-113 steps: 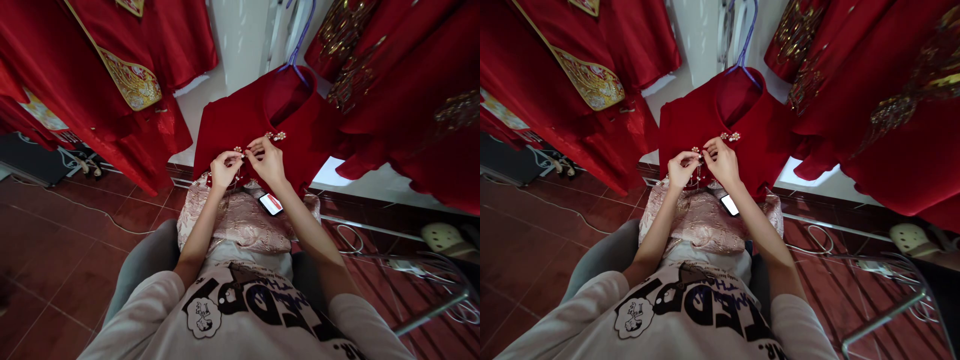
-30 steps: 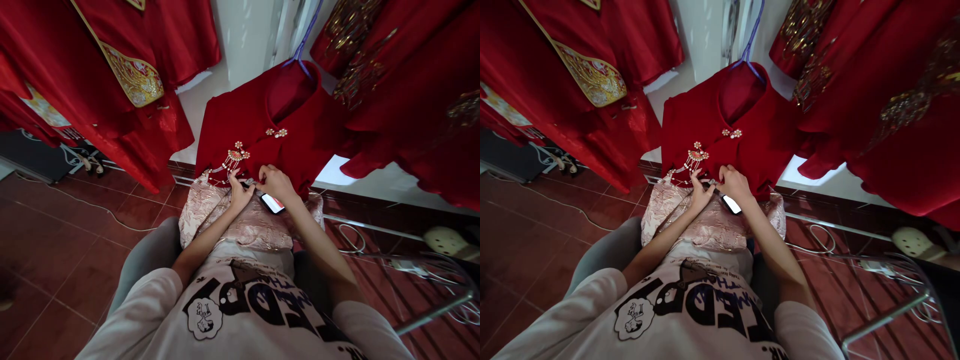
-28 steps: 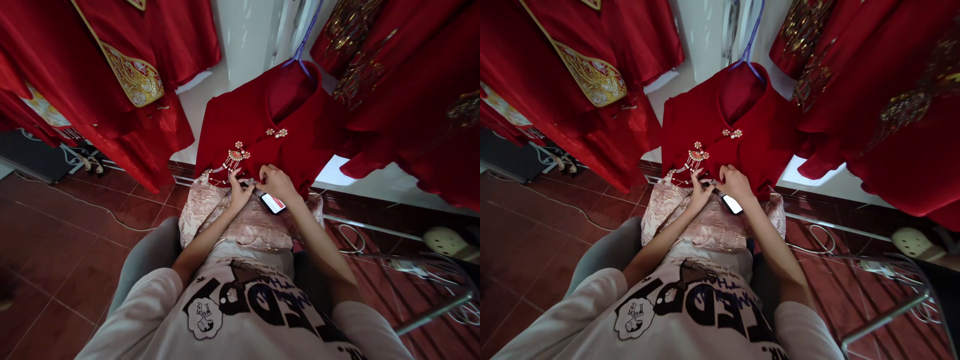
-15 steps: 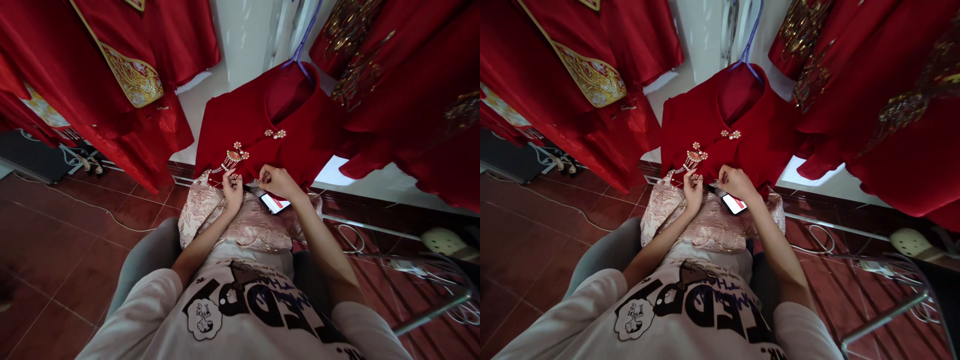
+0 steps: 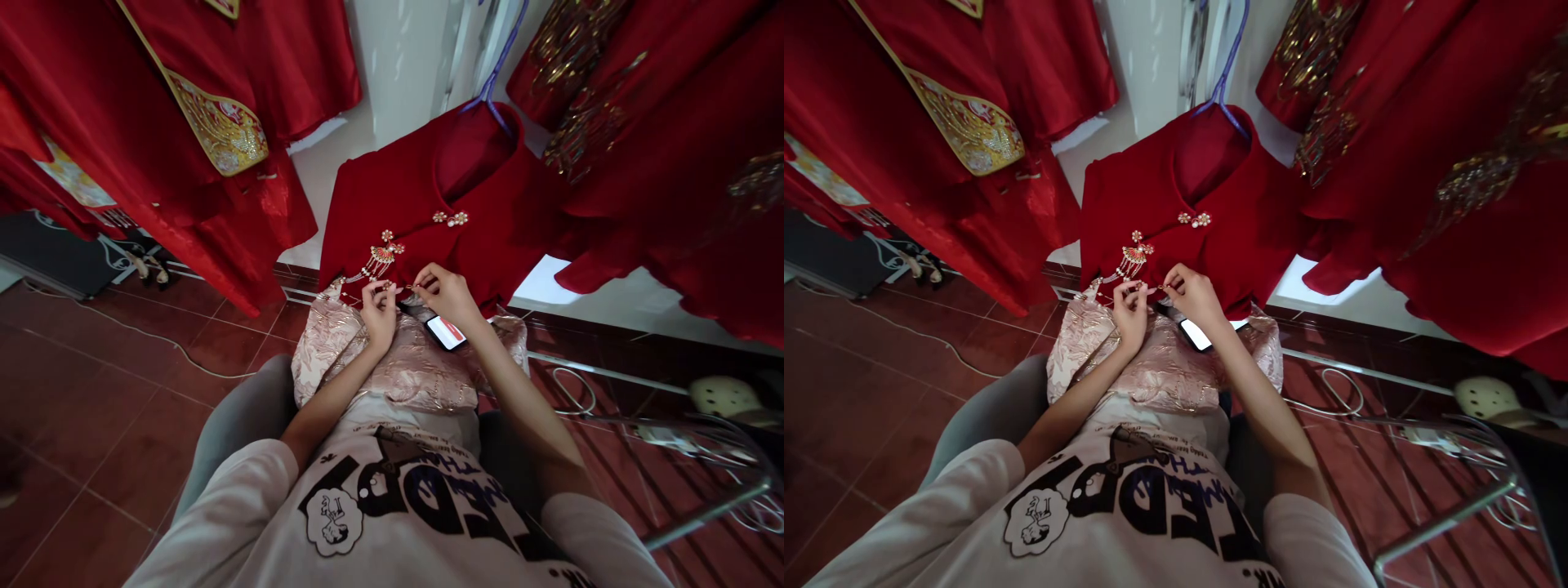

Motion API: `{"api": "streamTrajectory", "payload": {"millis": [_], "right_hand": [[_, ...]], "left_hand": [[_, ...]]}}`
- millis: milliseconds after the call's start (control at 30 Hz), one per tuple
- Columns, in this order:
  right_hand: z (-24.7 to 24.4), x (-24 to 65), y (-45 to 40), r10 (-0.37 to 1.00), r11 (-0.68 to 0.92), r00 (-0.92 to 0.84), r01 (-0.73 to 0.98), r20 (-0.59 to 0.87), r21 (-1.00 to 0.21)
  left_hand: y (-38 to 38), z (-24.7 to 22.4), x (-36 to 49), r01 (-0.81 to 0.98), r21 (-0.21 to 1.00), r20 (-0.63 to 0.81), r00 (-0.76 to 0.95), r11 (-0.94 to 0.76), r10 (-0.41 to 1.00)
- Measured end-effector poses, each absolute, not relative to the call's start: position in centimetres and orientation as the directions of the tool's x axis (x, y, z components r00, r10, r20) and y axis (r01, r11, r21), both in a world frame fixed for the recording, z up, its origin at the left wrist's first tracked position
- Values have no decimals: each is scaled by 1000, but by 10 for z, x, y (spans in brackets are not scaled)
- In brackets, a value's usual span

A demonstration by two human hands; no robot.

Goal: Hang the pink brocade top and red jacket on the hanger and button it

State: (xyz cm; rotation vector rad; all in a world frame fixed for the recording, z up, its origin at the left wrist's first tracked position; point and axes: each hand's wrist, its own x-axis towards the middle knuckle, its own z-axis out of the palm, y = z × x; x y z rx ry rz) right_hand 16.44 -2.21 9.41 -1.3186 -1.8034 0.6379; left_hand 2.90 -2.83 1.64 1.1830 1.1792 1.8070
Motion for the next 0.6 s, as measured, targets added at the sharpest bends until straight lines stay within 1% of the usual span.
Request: {"api": "streamTrajectory", "payload": {"millis": [67,133,300,433,600], "right_hand": [[95,162,-23,934,351,-139,522,328,-777],[97,162,-25,930,361,-139,516,340,-776],[98,162,-26,938,347,-172,486,301,-802],[92,160,-24,940,340,-162,451,299,-825],[87,158,-22,944,329,-152,462,291,-824]], "left_hand": [[-28,17,30,-78,919,329,-388,-386,861],[-28,17,29,-54,915,349,-388,-399,853],[-28,15,29,18,935,338,-338,-353,878],[-27,12,29,7,940,325,-310,-340,894],[-23,5,29,-10,930,348,-292,-367,891]]}}
